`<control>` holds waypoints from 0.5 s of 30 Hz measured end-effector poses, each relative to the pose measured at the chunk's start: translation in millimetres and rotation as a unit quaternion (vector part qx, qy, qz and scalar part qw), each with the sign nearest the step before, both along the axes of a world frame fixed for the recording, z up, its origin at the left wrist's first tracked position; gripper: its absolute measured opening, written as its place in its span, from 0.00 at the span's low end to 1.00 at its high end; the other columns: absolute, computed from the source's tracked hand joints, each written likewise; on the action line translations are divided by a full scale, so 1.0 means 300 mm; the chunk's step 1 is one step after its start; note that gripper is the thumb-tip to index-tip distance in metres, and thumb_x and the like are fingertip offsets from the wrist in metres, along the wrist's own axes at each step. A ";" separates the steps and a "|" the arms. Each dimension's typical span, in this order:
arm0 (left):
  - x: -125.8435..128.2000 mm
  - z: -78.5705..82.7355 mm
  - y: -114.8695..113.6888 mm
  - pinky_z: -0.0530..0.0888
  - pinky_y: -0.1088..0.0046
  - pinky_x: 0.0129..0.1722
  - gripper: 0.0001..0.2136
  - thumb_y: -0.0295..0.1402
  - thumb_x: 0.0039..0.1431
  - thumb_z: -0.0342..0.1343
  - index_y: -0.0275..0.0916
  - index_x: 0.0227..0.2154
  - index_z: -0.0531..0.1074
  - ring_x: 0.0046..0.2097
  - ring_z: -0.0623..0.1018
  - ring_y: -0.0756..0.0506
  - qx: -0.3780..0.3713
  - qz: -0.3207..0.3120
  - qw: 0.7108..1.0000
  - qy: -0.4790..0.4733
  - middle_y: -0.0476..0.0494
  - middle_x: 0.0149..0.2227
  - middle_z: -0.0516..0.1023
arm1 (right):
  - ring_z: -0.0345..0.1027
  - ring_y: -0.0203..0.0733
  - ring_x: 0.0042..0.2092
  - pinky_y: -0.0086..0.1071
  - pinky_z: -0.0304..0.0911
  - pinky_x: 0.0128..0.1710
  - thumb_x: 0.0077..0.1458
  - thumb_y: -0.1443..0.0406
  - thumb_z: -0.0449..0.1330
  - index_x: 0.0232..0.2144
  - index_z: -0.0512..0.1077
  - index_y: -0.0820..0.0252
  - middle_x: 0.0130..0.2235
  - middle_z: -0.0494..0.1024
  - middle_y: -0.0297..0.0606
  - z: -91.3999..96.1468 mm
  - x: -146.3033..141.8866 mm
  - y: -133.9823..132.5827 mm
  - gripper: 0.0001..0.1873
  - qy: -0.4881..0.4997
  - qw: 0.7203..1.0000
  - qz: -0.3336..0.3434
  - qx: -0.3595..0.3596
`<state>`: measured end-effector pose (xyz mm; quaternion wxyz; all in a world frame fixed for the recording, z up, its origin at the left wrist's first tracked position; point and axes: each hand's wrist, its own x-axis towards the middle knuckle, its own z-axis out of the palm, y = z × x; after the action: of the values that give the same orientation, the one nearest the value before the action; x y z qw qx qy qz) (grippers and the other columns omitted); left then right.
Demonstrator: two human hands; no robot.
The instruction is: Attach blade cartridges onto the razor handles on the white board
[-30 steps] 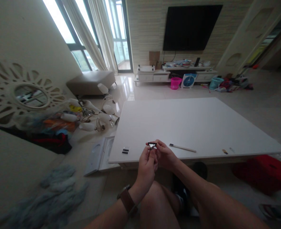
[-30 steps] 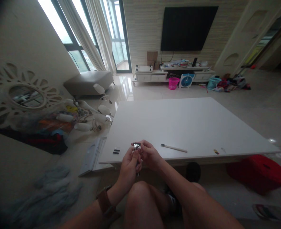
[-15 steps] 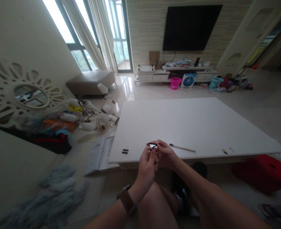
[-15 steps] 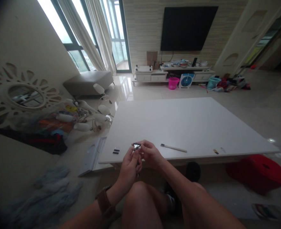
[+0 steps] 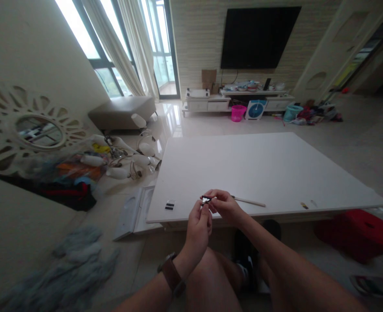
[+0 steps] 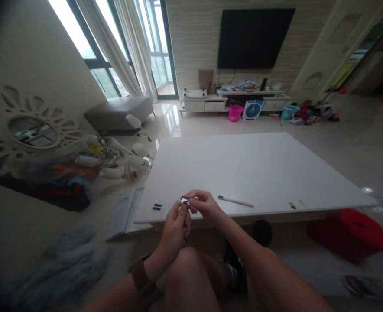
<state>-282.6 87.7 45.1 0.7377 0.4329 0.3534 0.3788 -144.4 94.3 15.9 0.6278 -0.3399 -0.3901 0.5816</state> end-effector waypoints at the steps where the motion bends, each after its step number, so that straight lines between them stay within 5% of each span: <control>1: 0.000 0.000 0.000 0.53 0.84 0.13 0.22 0.56 0.56 0.57 0.40 0.33 0.63 0.16 0.54 0.57 0.001 0.000 1.000 0.003 0.60 0.19 0.58 | 0.61 0.31 0.27 0.28 0.54 0.25 0.50 0.60 0.70 0.31 0.79 0.58 0.38 0.77 0.37 -0.002 0.004 0.000 0.08 -0.010 1.000 0.003 0.004; 8: -0.003 -0.002 0.001 0.52 0.84 0.13 0.22 0.56 0.57 0.55 0.40 0.31 0.64 0.16 0.54 0.57 0.010 -0.004 1.000 0.014 0.59 0.18 0.58 | 0.61 0.31 0.26 0.28 0.55 0.26 0.50 0.61 0.69 0.33 0.79 0.59 0.37 0.76 0.36 -0.010 0.026 0.002 0.08 -0.044 0.999 0.012 0.011; 15: -0.002 0.005 0.003 0.52 0.84 0.13 0.22 0.55 0.56 0.57 0.40 0.34 0.64 0.16 0.54 0.58 0.000 0.003 1.000 0.007 0.59 0.19 0.59 | 0.65 0.33 0.29 0.27 0.59 0.26 0.50 0.60 0.70 0.35 0.78 0.57 0.36 0.78 0.37 -0.002 -0.014 -0.007 0.10 0.040 0.999 0.014 -0.020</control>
<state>-283.2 88.5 46.6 0.7339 0.4349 0.3599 0.3777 -148.6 92.3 15.3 0.6281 -0.3234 -0.3578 0.6106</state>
